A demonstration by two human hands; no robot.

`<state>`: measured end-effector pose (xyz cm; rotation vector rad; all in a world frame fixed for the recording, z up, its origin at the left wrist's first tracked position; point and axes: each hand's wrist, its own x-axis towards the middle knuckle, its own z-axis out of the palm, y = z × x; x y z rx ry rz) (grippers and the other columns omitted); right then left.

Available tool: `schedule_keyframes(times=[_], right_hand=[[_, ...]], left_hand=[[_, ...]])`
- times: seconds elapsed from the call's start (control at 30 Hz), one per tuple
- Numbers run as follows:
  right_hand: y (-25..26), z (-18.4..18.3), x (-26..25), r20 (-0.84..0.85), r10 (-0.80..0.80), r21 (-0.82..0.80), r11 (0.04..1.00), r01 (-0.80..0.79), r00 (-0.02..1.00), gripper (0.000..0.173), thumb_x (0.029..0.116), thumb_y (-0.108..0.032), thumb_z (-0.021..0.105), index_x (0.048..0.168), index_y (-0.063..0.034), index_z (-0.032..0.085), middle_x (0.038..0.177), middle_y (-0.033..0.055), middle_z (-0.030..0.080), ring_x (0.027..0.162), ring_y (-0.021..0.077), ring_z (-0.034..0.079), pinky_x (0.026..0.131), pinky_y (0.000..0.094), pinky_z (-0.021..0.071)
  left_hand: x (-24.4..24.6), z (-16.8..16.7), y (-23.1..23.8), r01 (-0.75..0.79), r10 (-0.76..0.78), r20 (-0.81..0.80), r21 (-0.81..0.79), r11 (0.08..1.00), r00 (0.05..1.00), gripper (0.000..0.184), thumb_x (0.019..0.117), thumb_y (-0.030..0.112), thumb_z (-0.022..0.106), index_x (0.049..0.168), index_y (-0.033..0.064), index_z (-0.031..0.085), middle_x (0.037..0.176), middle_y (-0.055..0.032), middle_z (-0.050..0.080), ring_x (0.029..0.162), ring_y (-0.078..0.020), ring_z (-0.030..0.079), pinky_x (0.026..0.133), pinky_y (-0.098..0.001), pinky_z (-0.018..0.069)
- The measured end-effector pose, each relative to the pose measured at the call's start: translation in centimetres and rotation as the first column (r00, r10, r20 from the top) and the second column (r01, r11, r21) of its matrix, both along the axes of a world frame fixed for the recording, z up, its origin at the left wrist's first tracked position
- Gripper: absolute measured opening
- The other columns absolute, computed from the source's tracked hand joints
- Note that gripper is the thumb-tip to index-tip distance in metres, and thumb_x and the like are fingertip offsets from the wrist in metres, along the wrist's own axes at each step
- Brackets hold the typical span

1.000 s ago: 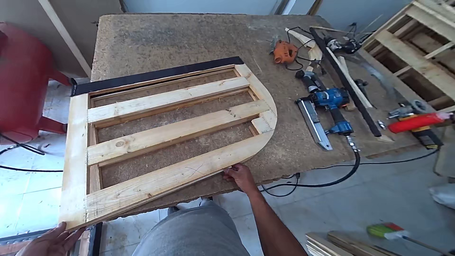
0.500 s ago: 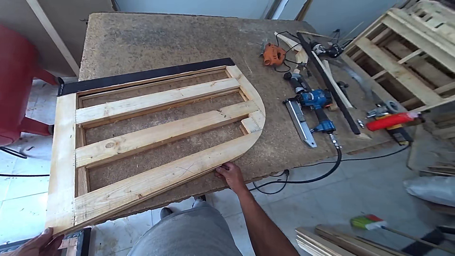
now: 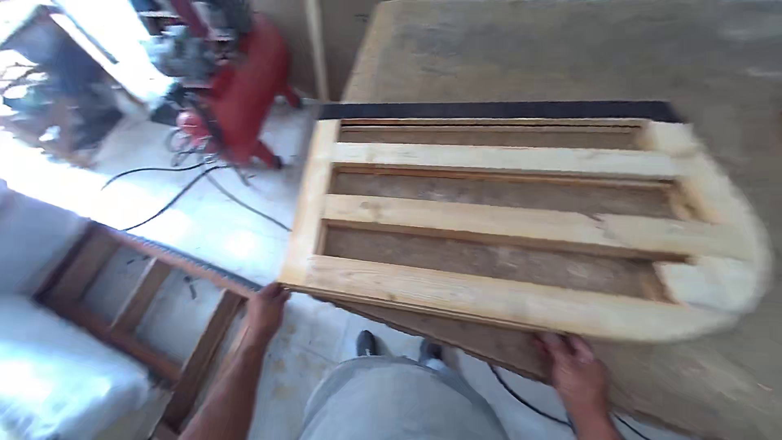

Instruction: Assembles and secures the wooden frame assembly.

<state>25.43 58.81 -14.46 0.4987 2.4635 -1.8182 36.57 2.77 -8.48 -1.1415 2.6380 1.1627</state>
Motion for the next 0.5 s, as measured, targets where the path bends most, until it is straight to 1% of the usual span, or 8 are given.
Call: schedule_keyframes(times=[0.03,0.07,0.1,0.17,0.2,0.23,0.33,0.5], right_hand=[[0.2,-0.3,-0.1,-0.002,0.003,0.001,1.0,-0.003,1.0,0.035,0.1009,-0.019,0.063,0.128,0.0037,0.06,0.102,0.0108,0.071,0.082,0.0135,0.072,0.076,0.0348,0.0632],[0.4,-0.5,-0.2,0.002,0.003,-0.01,1.0,-0.003,1.0,0.035,0.1009,-0.019,0.063,0.128,0.0033,0.059,0.101,0.0089,0.07,0.08,0.0118,0.071,0.074,0.0327,0.0632],[0.5,-0.6,-0.3,0.013,0.006,-0.025,1.0,-0.006,1.0,0.036,0.1011,-0.018,0.062,0.129,0.0027,0.057,0.1,0.0071,0.069,0.079,0.0101,0.07,0.072,0.0306,0.0628],[0.3,-0.3,-0.3,0.031,0.007,-0.04,0.999,-0.006,0.999,0.034,0.1011,-0.016,0.06,0.129,0.0028,0.056,0.097,0.0055,0.069,0.075,0.0085,0.069,0.069,0.0284,0.062],[0.1,0.0,-0.3,0.04,0.007,-0.039,0.999,-0.005,0.999,0.033,0.1016,-0.015,0.059,0.129,0.003,0.056,0.096,0.0044,0.068,0.074,0.0074,0.068,0.069,0.0275,0.0613],[-0.1,0.2,-0.2,0.039,0.002,-0.041,0.999,0.0,0.999,0.031,0.1019,-0.014,0.058,0.128,0.003,0.056,0.095,0.0029,0.068,0.074,0.0062,0.068,0.069,0.0265,0.061],[-0.4,0.5,0.0,0.037,-0.01,-0.049,0.999,0.011,0.999,0.028,0.1029,-0.012,0.056,0.127,0.0034,0.056,0.093,0.0025,0.068,0.075,0.0064,0.069,0.07,0.0262,0.0614],[-0.7,0.7,0.0,0.062,-0.052,-0.036,0.998,0.055,0.997,0.025,0.1038,-0.012,0.056,0.123,0.0026,0.059,0.091,0.003,0.069,0.075,0.0076,0.07,0.069,0.0262,0.0613]], left_hand=[[-0.2,-0.3,-0.1,0.008,-0.007,0.023,-0.057,0.998,1.0,0.02,0.1007,0.023,0.067,0.114,0.0107,0.076,0.11,-0.011,0.075,0.105,-0.0281,0.071,0.099,-0.0572,0.0536],[-0.3,-0.7,-0.2,0.005,-0.002,0.033,-0.079,0.997,0.999,0.021,0.1012,0.025,0.066,0.115,0.0124,0.076,0.112,-0.0106,0.076,0.108,-0.0288,0.071,0.101,-0.0581,0.052],[-0.3,-0.8,-0.2,-0.002,0.005,0.028,-0.075,0.997,1.0,0.023,0.1018,0.025,0.065,0.119,0.0129,0.076,0.116,-0.0106,0.075,0.112,-0.0289,0.07,0.103,-0.0579,0.0511],[-0.1,-0.9,-0.1,-0.013,0.013,-0.013,-0.029,0.999,1.0,0.03,0.1029,0.024,0.064,0.131,0.0133,0.07,0.124,-0.0096,0.073,0.117,-0.0262,0.068,0.107,-0.0539,0.0503],[0.2,-1.1,-0.2,-0.01,0.01,-0.045,-0.01,1.0,0.999,0.035,0.1032,0.022,0.063,0.137,0.0138,0.066,0.126,-0.0088,0.072,0.118,-0.0244,0.068,0.108,-0.0519,0.0503],[0.3,-1.2,-0.2,-0.008,0.007,-0.08,-0.009,1.0,0.997,0.036,0.103,0.021,0.064,0.139,0.0146,0.065,0.127,-0.0079,0.072,0.118,-0.0229,0.069,0.107,-0.0504,0.0511],[0.5,-2.0,-0.3,-0.002,-0.008,-0.167,-0.059,0.998,0.986,0.032,0.1003,0.018,0.068,0.132,0.0133,0.07,0.12,-0.0088,0.075,0.111,-0.0244,0.072,0.103,-0.0517,0.0535],[0.7,-2.8,-0.7,0.031,-0.066,-0.165,-0.207,0.978,0.984,0.025,0.101,0.02,0.067,0.125,0.0145,0.075,0.113,-0.0093,0.077,0.107,-0.0268,0.073,0.1,-0.0542,0.0542]])
